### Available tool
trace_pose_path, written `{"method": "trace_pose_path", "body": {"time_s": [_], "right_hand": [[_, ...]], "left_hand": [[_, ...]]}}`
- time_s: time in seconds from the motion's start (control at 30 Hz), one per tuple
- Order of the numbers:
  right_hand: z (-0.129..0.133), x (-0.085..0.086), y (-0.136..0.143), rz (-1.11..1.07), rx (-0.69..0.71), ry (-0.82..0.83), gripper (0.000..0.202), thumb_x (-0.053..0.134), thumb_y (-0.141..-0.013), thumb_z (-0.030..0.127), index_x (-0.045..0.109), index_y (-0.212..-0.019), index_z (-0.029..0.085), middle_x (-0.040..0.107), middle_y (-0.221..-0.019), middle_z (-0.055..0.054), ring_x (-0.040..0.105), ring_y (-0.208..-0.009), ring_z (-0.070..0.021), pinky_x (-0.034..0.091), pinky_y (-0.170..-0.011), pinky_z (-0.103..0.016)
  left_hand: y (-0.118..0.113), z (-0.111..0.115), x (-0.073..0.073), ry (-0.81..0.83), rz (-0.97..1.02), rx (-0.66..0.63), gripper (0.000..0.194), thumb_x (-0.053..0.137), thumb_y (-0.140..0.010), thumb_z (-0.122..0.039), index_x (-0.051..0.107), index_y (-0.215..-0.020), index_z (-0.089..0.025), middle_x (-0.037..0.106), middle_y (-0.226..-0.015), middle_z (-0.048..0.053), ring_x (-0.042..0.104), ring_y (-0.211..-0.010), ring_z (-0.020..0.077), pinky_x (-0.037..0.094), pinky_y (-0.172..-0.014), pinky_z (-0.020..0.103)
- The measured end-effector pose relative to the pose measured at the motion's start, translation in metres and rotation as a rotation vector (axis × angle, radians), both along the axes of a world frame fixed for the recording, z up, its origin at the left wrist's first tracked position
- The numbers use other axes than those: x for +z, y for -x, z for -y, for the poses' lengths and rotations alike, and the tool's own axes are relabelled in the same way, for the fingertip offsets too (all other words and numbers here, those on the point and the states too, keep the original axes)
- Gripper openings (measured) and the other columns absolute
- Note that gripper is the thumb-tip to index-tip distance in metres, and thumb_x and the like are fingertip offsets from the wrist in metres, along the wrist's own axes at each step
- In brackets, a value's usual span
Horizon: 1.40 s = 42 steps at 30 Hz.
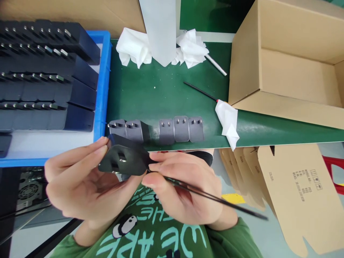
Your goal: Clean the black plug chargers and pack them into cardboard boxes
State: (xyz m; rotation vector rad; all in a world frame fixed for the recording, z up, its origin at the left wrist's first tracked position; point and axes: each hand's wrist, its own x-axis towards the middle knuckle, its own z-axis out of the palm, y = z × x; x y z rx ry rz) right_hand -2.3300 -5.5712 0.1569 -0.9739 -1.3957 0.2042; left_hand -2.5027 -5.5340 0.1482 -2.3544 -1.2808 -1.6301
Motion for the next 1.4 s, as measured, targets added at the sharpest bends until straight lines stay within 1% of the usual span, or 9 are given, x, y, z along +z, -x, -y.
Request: {"method": "trace_pose_path", "body": {"time_s": [0.33,0.43,0.5,0.6,0.7,0.83,1.1,1.27,1.4], "right_hand": [[0.001,0.0,0.0,0.018,0.018,-0.039,0.013,0.074,-0.089,0.015,0.068,-0.1,0.014,0.076,-0.085,-0.006,0.078,-0.086,-0.0223,0.069,-0.075,-0.032],[0.002,-0.001,-0.004,-0.03,0.036,-0.032,0.014,0.068,-0.094,0.017,0.069,-0.107,0.016,0.076,-0.092,-0.008,0.077,-0.091,-0.0236,0.069,-0.078,-0.038],[0.002,0.0,-0.006,-0.114,-0.003,-0.117,0.021,0.059,-0.099,0.019,0.069,-0.117,0.019,0.074,-0.101,-0.009,0.075,-0.099,-0.0241,0.069,-0.078,-0.041],[0.001,0.001,-0.005,-0.067,-0.1,-0.19,0.032,0.052,-0.097,0.008,0.069,-0.122,0.018,0.071,-0.108,-0.009,0.071,-0.099,-0.0212,0.064,-0.072,-0.038],[0.001,0.004,-0.003,-0.038,0.09,0.028,0.04,0.046,-0.093,0.001,0.066,-0.125,0.015,0.066,-0.091,-0.006,0.064,-0.081,-0.0172,0.057,-0.068,-0.035],[0.004,0.01,0.0,0.016,0.255,0.26,0.037,0.071,-0.088,0.012,0.064,-0.124,0.017,0.063,-0.083,-0.002,0.06,-0.074,-0.0151,0.056,-0.065,-0.032],[0.003,0.014,0.002,-0.019,0.212,0.231,0.037,0.064,-0.085,-0.002,0.071,-0.114,0.02,0.076,-0.092,-0.002,0.069,-0.076,-0.0133,0.06,-0.074,-0.032],[0.0,0.018,-0.005,0.125,0.248,0.153,0.039,0.063,-0.082,-0.004,0.071,-0.116,0.013,0.075,-0.087,-0.008,0.063,-0.066,-0.0151,0.055,-0.058,-0.033],[0.0,0.018,-0.008,0.12,0.245,0.174,0.036,0.068,-0.08,-0.003,0.071,-0.112,0.013,0.074,-0.083,-0.005,0.058,-0.063,-0.0131,0.053,-0.057,-0.031]], "left_hand": [[0.001,0.0,0.0,0.028,0.023,-0.023,0.072,0.085,-0.072,-0.011,0.062,-0.136,-0.035,0.066,-0.114,0.009,0.067,-0.107,0.0287,0.065,-0.077,0.048],[0.002,-0.003,-0.001,-0.001,0.011,-0.055,0.079,0.089,-0.064,-0.011,0.062,-0.136,-0.031,0.066,-0.115,0.008,0.068,-0.104,0.0275,0.066,-0.078,0.045],[0.004,-0.004,-0.003,-0.018,0.032,-0.084,0.085,0.092,-0.057,-0.013,0.062,-0.135,-0.027,0.065,-0.117,0.007,0.068,-0.102,0.0263,0.066,-0.078,0.044],[0.005,-0.003,-0.003,0.049,0.111,-0.099,0.083,0.091,-0.056,-0.012,0.063,-0.132,-0.027,0.065,-0.12,0.007,0.069,-0.102,0.0255,0.067,-0.081,0.044],[0.005,-0.002,-0.003,0.081,0.148,-0.121,0.088,0.092,-0.055,-0.012,0.061,-0.135,-0.029,0.064,-0.12,0.007,0.068,-0.104,0.026,0.067,-0.083,0.046],[0.003,0.0,-0.002,0.101,0.172,-0.147,0.081,0.091,-0.061,-0.017,0.061,-0.135,-0.031,0.064,-0.117,0.007,0.068,-0.103,0.0275,0.067,-0.081,0.048],[0.003,0.003,-0.004,0.125,0.19,-0.138,0.08,0.088,-0.066,-0.01,0.06,-0.136,-0.037,0.062,-0.118,0.005,0.067,-0.109,0.0266,0.063,-0.091,0.048],[0.006,-0.001,-0.005,-0.001,0.101,-0.164,0.085,0.089,-0.062,-0.01,0.06,-0.138,-0.032,0.062,-0.12,0.006,0.066,-0.108,0.0252,0.061,-0.088,0.045],[0.008,0.0,0.0,0.033,0.101,-0.198,0.084,0.089,-0.062,-0.004,0.062,-0.137,-0.03,0.063,-0.119,0.008,0.066,-0.11,0.0261,0.062,-0.091,0.046]]}}
